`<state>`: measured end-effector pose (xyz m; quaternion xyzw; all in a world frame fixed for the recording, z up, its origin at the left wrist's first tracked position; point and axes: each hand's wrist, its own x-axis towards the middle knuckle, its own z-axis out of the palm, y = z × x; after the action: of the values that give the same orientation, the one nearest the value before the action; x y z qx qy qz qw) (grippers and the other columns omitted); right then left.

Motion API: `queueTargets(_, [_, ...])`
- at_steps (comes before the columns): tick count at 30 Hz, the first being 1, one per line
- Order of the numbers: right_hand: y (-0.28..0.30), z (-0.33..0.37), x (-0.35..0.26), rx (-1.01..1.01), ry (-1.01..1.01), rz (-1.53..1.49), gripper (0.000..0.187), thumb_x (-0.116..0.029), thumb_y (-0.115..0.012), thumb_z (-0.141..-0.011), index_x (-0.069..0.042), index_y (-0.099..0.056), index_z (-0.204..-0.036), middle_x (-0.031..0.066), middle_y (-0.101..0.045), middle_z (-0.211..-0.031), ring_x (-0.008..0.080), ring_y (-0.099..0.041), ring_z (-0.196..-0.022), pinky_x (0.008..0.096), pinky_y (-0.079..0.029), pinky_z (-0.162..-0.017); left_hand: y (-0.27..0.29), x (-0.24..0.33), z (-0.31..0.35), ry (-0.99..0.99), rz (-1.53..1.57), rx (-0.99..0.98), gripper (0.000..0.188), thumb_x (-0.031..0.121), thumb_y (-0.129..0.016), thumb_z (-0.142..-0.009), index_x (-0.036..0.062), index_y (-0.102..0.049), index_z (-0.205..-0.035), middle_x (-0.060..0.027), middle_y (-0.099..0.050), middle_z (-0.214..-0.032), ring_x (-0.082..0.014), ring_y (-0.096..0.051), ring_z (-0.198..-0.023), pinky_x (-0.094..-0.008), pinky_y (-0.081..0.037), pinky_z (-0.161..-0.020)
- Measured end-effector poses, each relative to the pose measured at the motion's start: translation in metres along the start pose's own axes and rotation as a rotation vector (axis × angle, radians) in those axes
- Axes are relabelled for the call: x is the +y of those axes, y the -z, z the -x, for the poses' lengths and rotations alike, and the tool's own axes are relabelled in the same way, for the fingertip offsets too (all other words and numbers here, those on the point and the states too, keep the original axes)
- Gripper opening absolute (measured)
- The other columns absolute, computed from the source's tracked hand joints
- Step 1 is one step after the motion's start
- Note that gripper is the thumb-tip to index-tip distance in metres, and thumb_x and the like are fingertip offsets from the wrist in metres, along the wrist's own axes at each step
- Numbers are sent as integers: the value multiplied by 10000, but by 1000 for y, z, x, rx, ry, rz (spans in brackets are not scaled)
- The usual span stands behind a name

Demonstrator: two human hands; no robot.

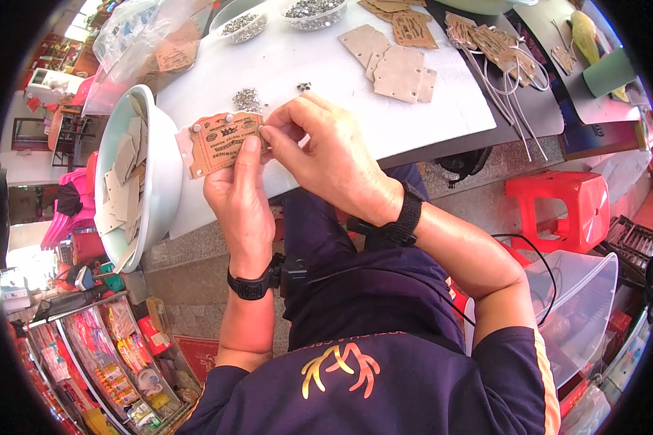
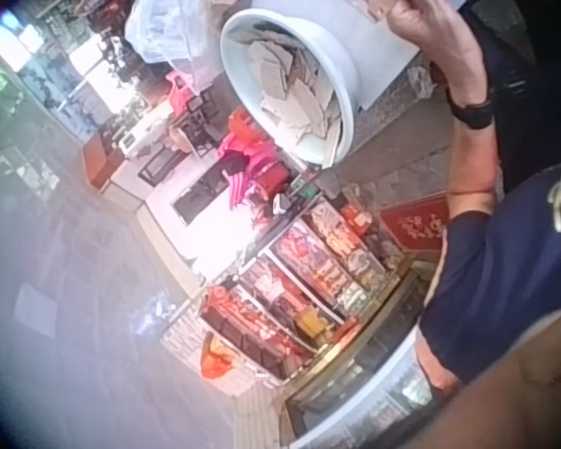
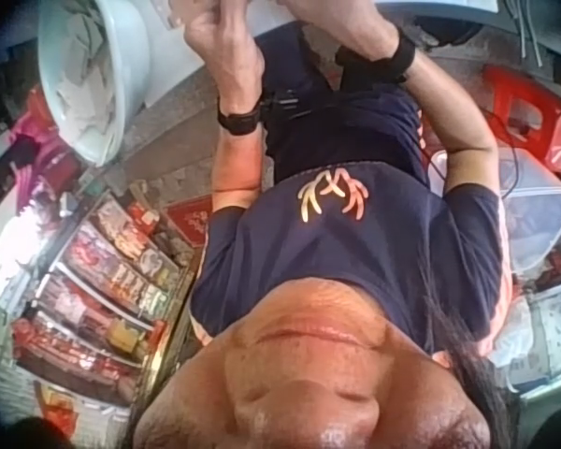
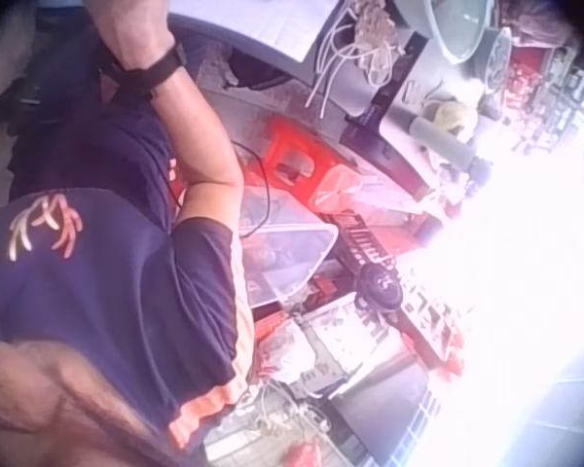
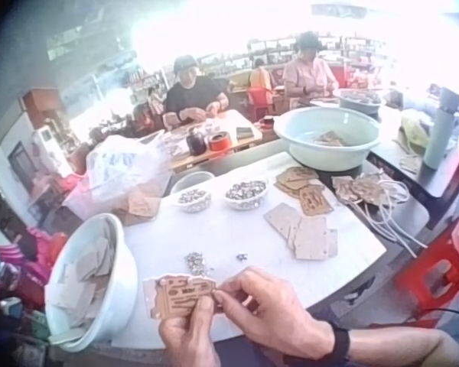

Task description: Attaching small metal studs to pre-punched cardboard shoe components by hand.

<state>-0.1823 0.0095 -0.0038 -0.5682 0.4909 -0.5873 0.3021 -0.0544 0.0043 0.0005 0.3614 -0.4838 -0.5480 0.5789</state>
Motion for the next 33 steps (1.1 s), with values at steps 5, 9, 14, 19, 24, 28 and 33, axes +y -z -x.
queueTargets(5, [1, 1, 2, -14, -18, -53, 108, -75, -657, -878, 25, -631, -909, 109, -647, -830, 172, -660, -720, 268, -538, -562, 4, -2, -1, 24, 13, -13, 251, 77, -591, -957, -45, -588, -1176, -94, -651, -1081, -142, -622, -951, -319, -514, -864])
queueTargets(9, [6, 0, -1, -62, -191, -189, 135, -90, -646, -895, 33, -641, -949, 90, -663, -818, 130, -658, -725, 252, -539, -569, 3, -2, -3, 23, 43, -25, 261, 84, -584, -960, -33, -574, -1194, -89, -648, -1073, -149, -623, -943, -326, -513, -860])
queueTargets(14, [17, -8, 1, -151, -251, -310, 237, -143, -619, -930, 44, -628, -1074, 48, -663, -809, 74, -631, -730, 234, -552, -599, 3, 0, -5, 47, 24, -41, 248, 88, -576, -961, -17, -574, -1186, -88, -649, -1063, -159, -628, -915, -327, -511, -824])
queueTargets(19, [31, -16, -5, -263, -289, -311, 268, -192, -614, -951, 26, -629, -1106, 24, -638, -837, 61, -609, -727, 227, -559, -613, 6, 2, -5, 79, -10, -95, 244, 98, -576, -959, -13, -578, -1176, -86, -650, -1051, -159, -625, -896, -326, -503, -790])
queueTargets(24, [38, -24, -7, -312, -357, -319, 288, -237, -633, -954, 11, -638, -1100, -5, -613, -813, 41, -579, -691, 216, -549, -590, 8, 4, -7, 105, -9, -156, 226, 101, -562, -962, -14, -586, -1154, -79, -652, -1021, -160, -619, -871, -328, -500, -777])
queueTargets(28, [42, -26, -7, -377, -400, -335, 293, -273, -641, -952, 6, -642, -1041, -19, -600, -759, 35, -571, -657, 207, -528, -551, 10, 7, -8, 197, 61, -224, 226, 108, -564, -956, -12, -588, -1146, -85, -649, -998, -165, -614, -857, -334, -501, -761])
queueTargets(33, [41, -25, -9, -367, -436, -397, 275, -272, -636, -955, 1, -642, -986, -19, -588, -750, 38, -565, -648, 206, -526, -551, 12, 9, -13, 269, 225, -273, 220, 123, -593, -948, -5, -588, -1127, -79, -662, -958, -150, -633, -819, -304, -527, -707])
